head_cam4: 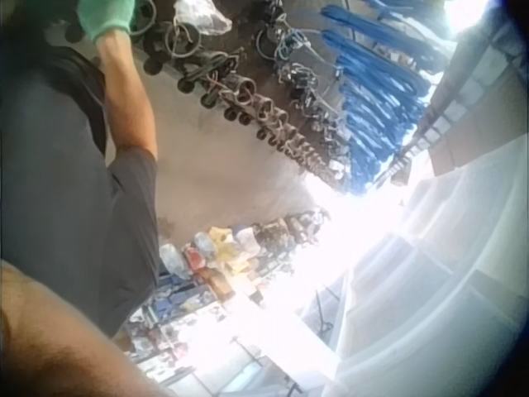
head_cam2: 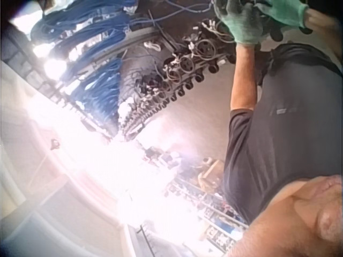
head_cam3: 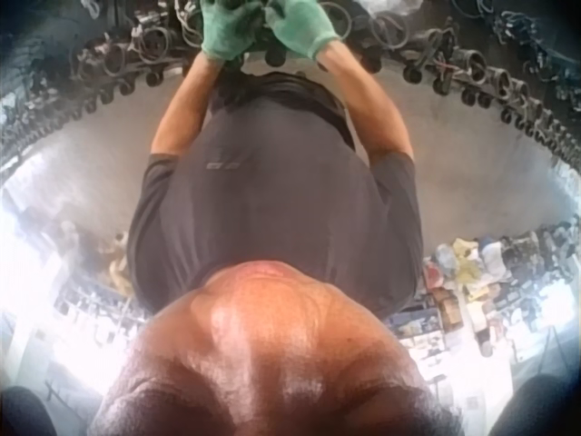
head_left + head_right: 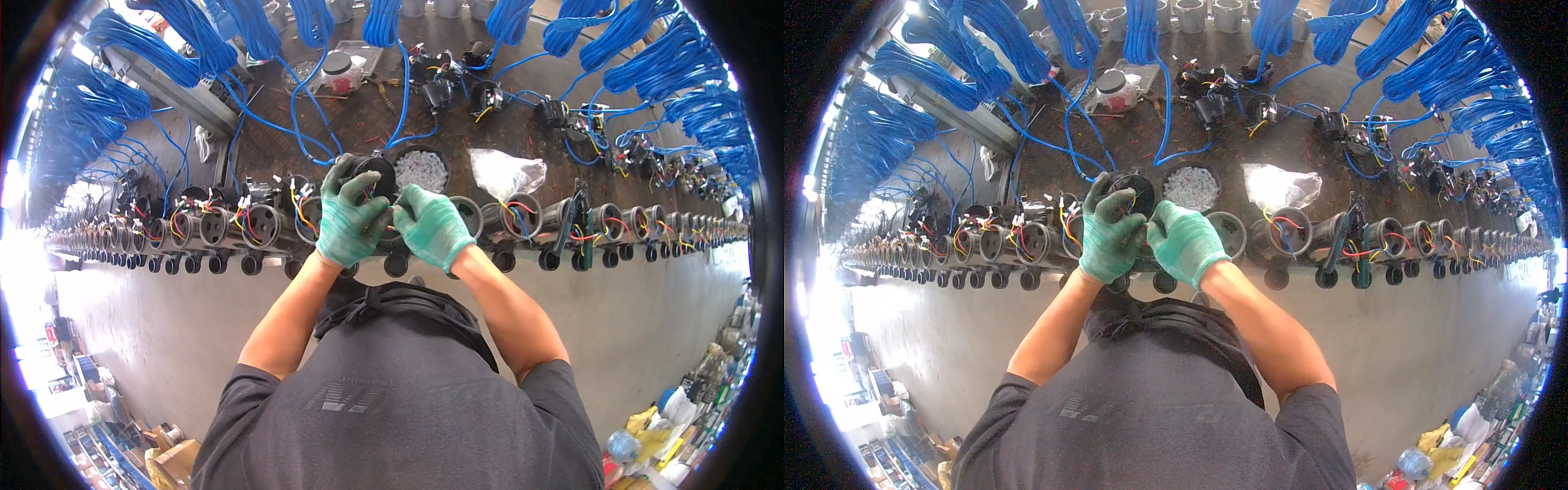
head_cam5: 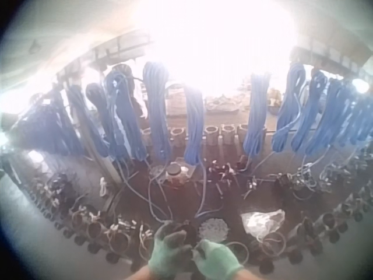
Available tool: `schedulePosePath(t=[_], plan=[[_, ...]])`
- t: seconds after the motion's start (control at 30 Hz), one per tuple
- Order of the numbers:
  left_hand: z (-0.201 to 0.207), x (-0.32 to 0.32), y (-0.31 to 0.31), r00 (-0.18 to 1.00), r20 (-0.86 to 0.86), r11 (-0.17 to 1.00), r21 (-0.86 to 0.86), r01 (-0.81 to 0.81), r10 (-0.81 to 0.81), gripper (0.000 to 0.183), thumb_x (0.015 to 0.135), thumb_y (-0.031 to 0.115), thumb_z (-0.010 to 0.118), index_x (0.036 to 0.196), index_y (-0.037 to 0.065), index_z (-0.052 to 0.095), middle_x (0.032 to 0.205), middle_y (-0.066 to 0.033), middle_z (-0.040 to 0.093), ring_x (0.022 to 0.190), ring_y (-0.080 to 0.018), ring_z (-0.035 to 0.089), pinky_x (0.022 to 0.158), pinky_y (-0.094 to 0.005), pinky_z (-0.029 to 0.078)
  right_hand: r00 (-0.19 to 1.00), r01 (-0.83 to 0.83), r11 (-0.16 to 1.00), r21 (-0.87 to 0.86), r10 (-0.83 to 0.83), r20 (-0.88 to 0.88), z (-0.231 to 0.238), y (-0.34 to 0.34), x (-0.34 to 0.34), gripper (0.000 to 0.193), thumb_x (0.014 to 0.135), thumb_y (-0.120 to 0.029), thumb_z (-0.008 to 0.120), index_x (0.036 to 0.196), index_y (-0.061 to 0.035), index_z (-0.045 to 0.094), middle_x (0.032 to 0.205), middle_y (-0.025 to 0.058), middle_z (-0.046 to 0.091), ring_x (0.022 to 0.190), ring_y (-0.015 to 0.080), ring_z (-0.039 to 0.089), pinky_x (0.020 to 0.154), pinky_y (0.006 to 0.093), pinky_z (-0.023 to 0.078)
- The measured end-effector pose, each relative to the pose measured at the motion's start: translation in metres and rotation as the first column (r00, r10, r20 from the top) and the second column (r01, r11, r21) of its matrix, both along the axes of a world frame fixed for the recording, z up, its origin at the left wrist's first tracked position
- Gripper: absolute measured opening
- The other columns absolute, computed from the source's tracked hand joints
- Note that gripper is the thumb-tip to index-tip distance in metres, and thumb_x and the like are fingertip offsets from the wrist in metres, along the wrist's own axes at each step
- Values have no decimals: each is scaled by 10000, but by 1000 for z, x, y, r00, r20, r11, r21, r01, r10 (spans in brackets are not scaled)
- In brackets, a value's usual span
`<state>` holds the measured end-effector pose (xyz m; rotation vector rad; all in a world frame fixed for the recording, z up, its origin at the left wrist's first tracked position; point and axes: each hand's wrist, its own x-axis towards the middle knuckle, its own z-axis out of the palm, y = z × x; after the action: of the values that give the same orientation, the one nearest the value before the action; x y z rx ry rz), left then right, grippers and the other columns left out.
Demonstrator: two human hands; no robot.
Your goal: The person, wearing green gloves, performs wiring on a series of submersible pump components arranged on a long workbench, connecting blue cables and colored wires to each pump head using a small tool to tighten connectors.
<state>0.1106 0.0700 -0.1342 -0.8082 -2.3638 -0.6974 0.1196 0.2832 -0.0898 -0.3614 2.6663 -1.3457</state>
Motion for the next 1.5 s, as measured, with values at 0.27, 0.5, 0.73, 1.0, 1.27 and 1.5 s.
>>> schedulePosePath(t=[0.27, 0.5, 0.73, 1.0, 1.27, 1.5], plan=[[-2, -2, -4, 999, 12, 1000, 4, 31, -31, 290, 752, 128, 891, 1012, 170, 770, 1401, -77, 642, 1536, -548, 390, 1208, -640, 418, 582, 444, 700, -560, 250, 774, -9, 8, -9, 177, 1079, -181, 651, 1051, -35, 748, 820, 38, 704, 764, 158, 670, 697, 325, 541], [-5, -2, -3, 999, 12, 998, 50, 30, -31, 314, 722, 103, 899, 1003, 177, 779, 1385, -62, 669, 1499, -553, 436, 1190, -654, 424, 885, -96, 995, -23, 74, -459, -14, 17, -7, 295, 990, -93, 671, 1280, -52, 709, 1033, 177, 721, 931, 410, 734, 824, 492, 597], [-6, -3, -3, 1000, 20, 998, 53, 20, -21, 295, 730, 128, 913, 992, 182, 789, 1386, -56, 674, 1500, -546, 438, 1179, -653, 426, 739, -232, 887, 398, 427, -522, -2, 24, -13, 237, 935, -144, 762, 1157, -78, 714, 993, 144, 689, 870, 375, 734, 710, 478, 591], [-4, -3, -2, 1000, 17, 999, 43, 7, -8, 315, 709, 118, 920, 985, 196, 788, 1392, -51, 673, 1502, -541, 443, 1188, -646, 428, 651, 441, 729, -524, 142, 746, 4, 1, 4, 308, 1136, -317, 642, 962, -76, 723, 699, 25, 659, 502, 129, 580, 474, 293, 423], [-5, -4, -1, 999, 36, 999, 51, -1, -1, 318, 697, 113, 935, 967, 190, 784, 1390, -44, 673, 1505, -538, 442, 1182, -637, 433, 857, -146, 981, 130, 191, -479, -2, 22, -7, 251, 969, -163, 758, 1188, -75, 674, 940, 134, 701, 816, 329, 729, 705, 455, 590], [-6, -4, -2, 1000, 21, 998, 58, 7, -8, 312, 713, 117, 930, 981, 201, 795, 1402, -40, 666, 1501, -535, 441, 1178, -628, 437, 847, -216, 959, 183, 277, -453, -1, 18, -11, 82, 975, -162, 744, 991, -95, 700, 840, 129, 701, 745, 340, 724, 669, 463, 593]])
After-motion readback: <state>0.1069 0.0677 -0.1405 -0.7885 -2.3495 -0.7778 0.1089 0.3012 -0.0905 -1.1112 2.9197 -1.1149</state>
